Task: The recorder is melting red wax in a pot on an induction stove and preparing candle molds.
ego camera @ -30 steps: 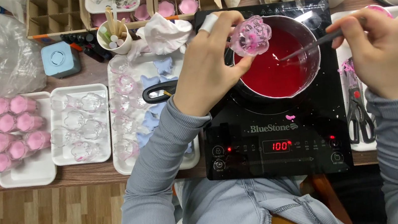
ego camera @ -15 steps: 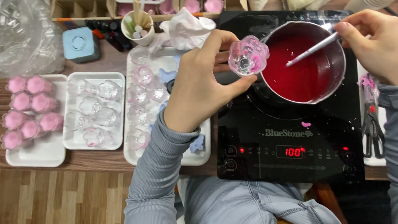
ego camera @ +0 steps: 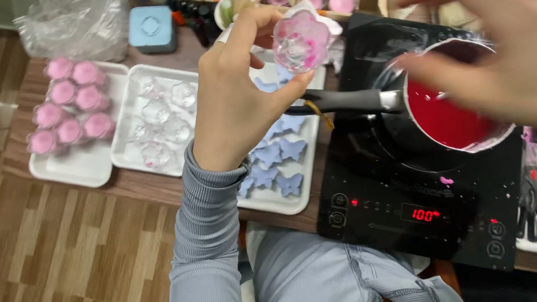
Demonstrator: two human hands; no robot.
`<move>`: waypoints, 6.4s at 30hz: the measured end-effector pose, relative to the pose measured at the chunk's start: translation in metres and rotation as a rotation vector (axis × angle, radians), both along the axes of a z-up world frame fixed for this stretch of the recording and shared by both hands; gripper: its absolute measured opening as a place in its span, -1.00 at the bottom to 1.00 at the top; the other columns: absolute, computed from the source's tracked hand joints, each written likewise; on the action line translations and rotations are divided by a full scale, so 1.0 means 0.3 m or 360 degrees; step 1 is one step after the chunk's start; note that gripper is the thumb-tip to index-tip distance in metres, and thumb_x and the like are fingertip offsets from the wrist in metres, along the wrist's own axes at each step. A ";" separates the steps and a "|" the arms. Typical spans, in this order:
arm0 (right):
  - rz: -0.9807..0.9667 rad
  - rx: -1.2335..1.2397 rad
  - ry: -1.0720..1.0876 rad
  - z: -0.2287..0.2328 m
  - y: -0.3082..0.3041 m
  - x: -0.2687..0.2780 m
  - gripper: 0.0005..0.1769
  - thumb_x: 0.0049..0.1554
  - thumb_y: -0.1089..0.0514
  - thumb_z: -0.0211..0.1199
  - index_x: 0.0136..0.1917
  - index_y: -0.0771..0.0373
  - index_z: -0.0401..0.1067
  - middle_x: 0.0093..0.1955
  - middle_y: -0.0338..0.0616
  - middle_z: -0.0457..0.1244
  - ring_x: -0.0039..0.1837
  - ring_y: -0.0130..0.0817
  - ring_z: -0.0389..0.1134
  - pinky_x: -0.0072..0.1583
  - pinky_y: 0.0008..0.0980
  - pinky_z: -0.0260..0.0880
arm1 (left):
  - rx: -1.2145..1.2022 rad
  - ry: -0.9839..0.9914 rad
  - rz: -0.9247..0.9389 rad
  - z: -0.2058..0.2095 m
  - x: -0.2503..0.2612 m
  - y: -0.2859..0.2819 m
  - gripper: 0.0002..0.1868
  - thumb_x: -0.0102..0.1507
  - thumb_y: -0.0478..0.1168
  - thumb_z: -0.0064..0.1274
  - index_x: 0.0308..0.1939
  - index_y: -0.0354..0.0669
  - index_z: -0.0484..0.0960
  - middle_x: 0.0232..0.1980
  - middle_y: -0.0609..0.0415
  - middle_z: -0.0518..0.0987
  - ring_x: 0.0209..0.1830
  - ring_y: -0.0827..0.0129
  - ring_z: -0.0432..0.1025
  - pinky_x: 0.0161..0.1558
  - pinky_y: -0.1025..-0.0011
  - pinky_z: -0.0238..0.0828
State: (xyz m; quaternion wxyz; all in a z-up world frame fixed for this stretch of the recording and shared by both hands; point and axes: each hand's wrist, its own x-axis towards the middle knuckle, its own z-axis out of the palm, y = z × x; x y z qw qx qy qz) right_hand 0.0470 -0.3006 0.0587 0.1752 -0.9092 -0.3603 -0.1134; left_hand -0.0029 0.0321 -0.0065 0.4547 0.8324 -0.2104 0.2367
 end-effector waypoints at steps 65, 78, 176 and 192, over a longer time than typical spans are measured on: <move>0.0024 -0.1328 0.0350 -0.339 0.719 0.303 -0.41 -0.01 -0.32 0.42 0.15 0.02 0.49 -0.16 -0.17 0.44 -0.05 -0.17 0.47 0.23 -0.07 0.08 | 0.0673 0.0341 0.0603 -0.351 0.059 0.102 -0.16 0.01 0.07 0.38 0.25 -0.26 0.43 0.27 -0.16 0.50 0.29 0.00 0.34 0.32 0.04 0.17; -0.0102 -0.0902 0.0088 0.063 0.351 -0.050 -0.41 0.07 -0.33 0.30 0.23 0.03 0.53 -0.17 -0.23 0.43 -0.11 -0.26 0.43 0.17 -0.15 0.18 | 0.0368 0.0023 0.0249 -0.027 -0.108 -0.087 -0.40 0.29 -0.08 0.26 0.35 -0.19 0.45 0.30 0.00 0.52 0.35 0.08 0.36 0.42 0.10 0.18; -0.0458 -0.0105 0.0322 -0.523 -0.202 -0.535 -0.84 0.02 0.25 0.34 -0.08 0.22 0.57 -0.10 -0.27 0.36 0.04 -0.30 0.34 0.15 -0.26 0.24 | 0.0403 0.0299 -0.0590 -0.275 -0.222 -0.444 -0.62 0.26 -0.09 0.24 0.08 -0.16 0.59 -0.20 0.05 0.62 -0.19 0.17 0.52 -0.14 0.28 0.40; -0.0391 0.0031 -0.0090 -0.121 -0.127 -0.337 -0.94 0.07 0.30 0.41 -0.13 0.29 0.60 -0.13 -0.08 0.42 -0.11 -0.22 0.41 0.02 -0.24 0.32 | 0.0383 0.0219 -0.0662 -0.258 -0.219 -0.473 -0.60 0.25 -0.11 0.25 0.11 -0.18 0.59 -0.18 0.05 0.62 -0.19 0.19 0.51 -0.13 0.28 0.40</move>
